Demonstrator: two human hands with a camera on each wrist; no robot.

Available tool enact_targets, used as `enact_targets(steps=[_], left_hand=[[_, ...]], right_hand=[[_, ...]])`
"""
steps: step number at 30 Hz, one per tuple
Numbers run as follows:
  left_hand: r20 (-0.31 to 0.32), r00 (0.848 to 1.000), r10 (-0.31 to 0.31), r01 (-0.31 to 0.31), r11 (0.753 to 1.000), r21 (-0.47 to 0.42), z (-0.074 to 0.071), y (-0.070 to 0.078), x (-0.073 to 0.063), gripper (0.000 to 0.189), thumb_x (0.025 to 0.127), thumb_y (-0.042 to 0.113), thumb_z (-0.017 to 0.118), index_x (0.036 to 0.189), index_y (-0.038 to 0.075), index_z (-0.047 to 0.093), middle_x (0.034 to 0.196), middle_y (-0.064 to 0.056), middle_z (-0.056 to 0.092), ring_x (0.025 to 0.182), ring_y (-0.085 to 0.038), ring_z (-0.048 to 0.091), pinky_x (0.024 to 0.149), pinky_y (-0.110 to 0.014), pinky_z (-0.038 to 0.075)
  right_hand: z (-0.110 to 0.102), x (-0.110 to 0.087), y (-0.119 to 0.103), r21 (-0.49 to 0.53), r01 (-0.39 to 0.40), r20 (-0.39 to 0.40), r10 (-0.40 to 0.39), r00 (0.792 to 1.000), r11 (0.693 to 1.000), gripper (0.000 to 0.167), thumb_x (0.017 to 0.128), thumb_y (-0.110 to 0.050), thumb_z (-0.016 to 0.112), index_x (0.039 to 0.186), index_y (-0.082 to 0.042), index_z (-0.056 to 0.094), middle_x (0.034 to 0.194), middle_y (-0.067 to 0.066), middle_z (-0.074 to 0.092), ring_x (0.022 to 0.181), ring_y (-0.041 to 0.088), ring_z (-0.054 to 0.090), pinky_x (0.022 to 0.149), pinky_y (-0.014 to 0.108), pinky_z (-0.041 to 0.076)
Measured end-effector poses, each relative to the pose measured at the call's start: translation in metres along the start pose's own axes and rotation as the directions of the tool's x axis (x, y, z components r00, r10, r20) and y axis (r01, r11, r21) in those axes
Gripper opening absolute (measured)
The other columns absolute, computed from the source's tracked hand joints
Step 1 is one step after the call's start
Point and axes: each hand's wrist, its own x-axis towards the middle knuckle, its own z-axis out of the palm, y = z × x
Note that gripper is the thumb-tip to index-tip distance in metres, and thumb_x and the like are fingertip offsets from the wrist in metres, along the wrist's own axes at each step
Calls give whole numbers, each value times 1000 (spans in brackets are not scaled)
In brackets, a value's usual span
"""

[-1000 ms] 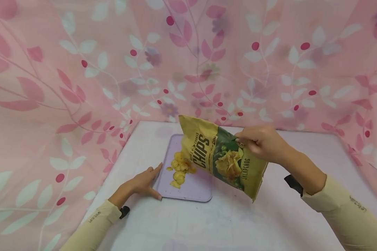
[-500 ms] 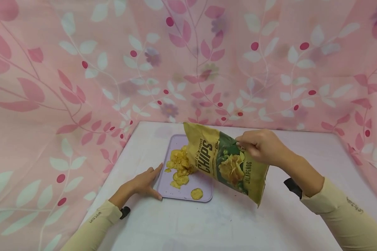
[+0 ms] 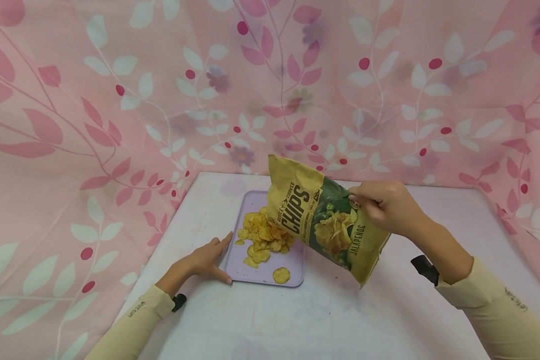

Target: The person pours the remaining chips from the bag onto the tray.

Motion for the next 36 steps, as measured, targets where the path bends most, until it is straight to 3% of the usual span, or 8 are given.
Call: enact_targets(steps=[12, 20, 26, 32, 36], left_hand=[[6, 1000, -7, 7, 1000, -12, -2, -1, 0, 141, 51, 68, 87, 161, 22, 11, 130, -16, 49, 100, -23, 50, 95, -46, 46], [6, 1000, -8, 8, 1000, -24, -4, 1, -3, 140, 51, 65, 88, 160, 21, 12, 128, -16, 49, 100, -24, 50, 95, -47, 46], [-13, 1000, 7, -7, 1000, -14, -3, 1, -2, 140, 52, 67, 87, 160, 21, 12, 134, -19, 47, 105, -25, 51, 99, -49, 45], [-1, 1000, -5, 5, 1000, -19, -2, -1, -3, 140, 51, 67, 87, 160, 22, 12, 137, -19, 46, 108, -26, 52, 99, -50, 45], [4, 1000, 1, -1, 1000, -25, -2, 0, -3, 140, 52, 66, 88, 161, 22, 12, 139, -20, 45, 110, -27, 51, 100, -51, 44]], right_hand=[[-17, 12, -1, -33, 37, -36, -38, 999, 999, 51, 99, -42, 55, 86, 3, 75, 63, 0, 58, 54, -2, 38, 50, 13, 30], [-1, 9, 3, 4, 61, 60, -61, 996, 998, 52, 101, -38, 50, 86, 5, 74, 71, 8, 69, 62, 2, 50, 54, 14, 38], [-6, 14, 2, 18, 42, 14, -42, 999, 999, 49, 100, -38, 52, 90, 5, 76, 68, 7, 66, 54, -3, 38, 49, 11, 30], [2, 11, 2, 41, 76, 57, -79, 995, 996, 47, 101, -33, 51, 87, 4, 75, 69, 3, 66, 61, 1, 49, 54, 14, 39], [9, 3, 4, 66, 61, 65, -65, 996, 996, 47, 102, -34, 51, 87, 5, 74, 70, 3, 67, 59, -1, 49, 52, 13, 37]])
